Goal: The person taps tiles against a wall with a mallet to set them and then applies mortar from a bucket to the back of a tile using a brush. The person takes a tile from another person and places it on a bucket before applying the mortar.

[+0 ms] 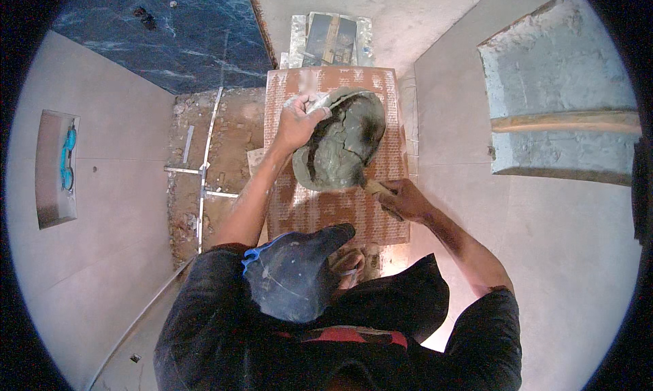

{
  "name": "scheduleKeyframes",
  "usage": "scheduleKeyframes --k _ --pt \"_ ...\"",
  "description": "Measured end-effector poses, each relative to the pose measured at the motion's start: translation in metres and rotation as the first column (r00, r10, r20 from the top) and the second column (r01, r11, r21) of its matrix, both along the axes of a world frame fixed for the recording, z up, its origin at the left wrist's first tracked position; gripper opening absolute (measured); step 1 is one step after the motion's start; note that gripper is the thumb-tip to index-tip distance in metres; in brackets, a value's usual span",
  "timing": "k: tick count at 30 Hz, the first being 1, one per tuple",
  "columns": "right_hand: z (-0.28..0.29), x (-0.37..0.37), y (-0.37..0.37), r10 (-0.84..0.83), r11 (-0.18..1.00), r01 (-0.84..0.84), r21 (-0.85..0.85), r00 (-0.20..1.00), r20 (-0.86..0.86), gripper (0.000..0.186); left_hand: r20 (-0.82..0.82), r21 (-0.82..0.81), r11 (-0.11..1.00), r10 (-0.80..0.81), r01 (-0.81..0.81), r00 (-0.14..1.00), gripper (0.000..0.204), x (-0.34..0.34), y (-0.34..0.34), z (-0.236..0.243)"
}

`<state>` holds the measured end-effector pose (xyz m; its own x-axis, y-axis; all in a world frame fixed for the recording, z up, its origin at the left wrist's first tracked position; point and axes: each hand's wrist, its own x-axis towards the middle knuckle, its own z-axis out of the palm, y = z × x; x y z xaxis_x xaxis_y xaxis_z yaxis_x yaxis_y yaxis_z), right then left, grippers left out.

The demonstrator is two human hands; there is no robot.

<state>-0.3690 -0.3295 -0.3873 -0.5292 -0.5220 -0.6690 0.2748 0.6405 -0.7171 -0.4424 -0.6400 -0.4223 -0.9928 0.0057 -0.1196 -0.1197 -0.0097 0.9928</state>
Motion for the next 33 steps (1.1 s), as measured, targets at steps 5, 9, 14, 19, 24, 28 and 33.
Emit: scheduleKeyframes --k 5,9,14,19,24,28,33 --pt "0.012 0.023 -0.021 -0.145 0.981 0.154 -0.122 0.986 0.082 0.033 -0.011 0.100 0.994 0.052 -0.051 0.999 0.018 0.001 -0.009 -0.008" --pt "-0.007 0.034 -0.021 -0.048 0.981 0.016 -0.192 0.986 -0.163 0.040 0.009 0.053 0.995 0.081 -0.082 0.997 0.015 -0.003 -0.021 -0.016" --pt "0.014 0.028 -0.033 -0.139 0.990 0.136 -0.024 0.974 -0.180 0.046 0.026 0.164 0.980 0.109 -0.111 0.994 0.013 0.001 -0.015 -0.008" --pt "0.029 0.001 -0.026 0.331 0.916 -0.084 0.393 0.711 -0.620 0.058 0.055 0.066 0.997 0.021 -0.025 0.998 0.018 0.001 -0.035 -0.023" --pt "0.036 -0.040 -0.045 0.404 0.850 -0.037 0.525 0.684 -0.607 0.058 0.000 -0.012 0.999 -0.044 0.044 0.999 0.019 0.005 -0.035 -0.002" --pt "-0.073 -0.054 -0.029 0.426 0.889 -0.112 0.443 0.554 -0.715 0.056 0.074 -0.037 0.992 -0.117 0.120 0.990 0.026 -0.004 -0.031 -0.018" --pt "-0.009 -0.024 -0.063 0.337 0.941 -0.210 0.265 0.646 -0.685 0.054 0.057 0.030 0.985 -0.172 0.171 0.983 0.030 -0.002 -0.037 0.000"
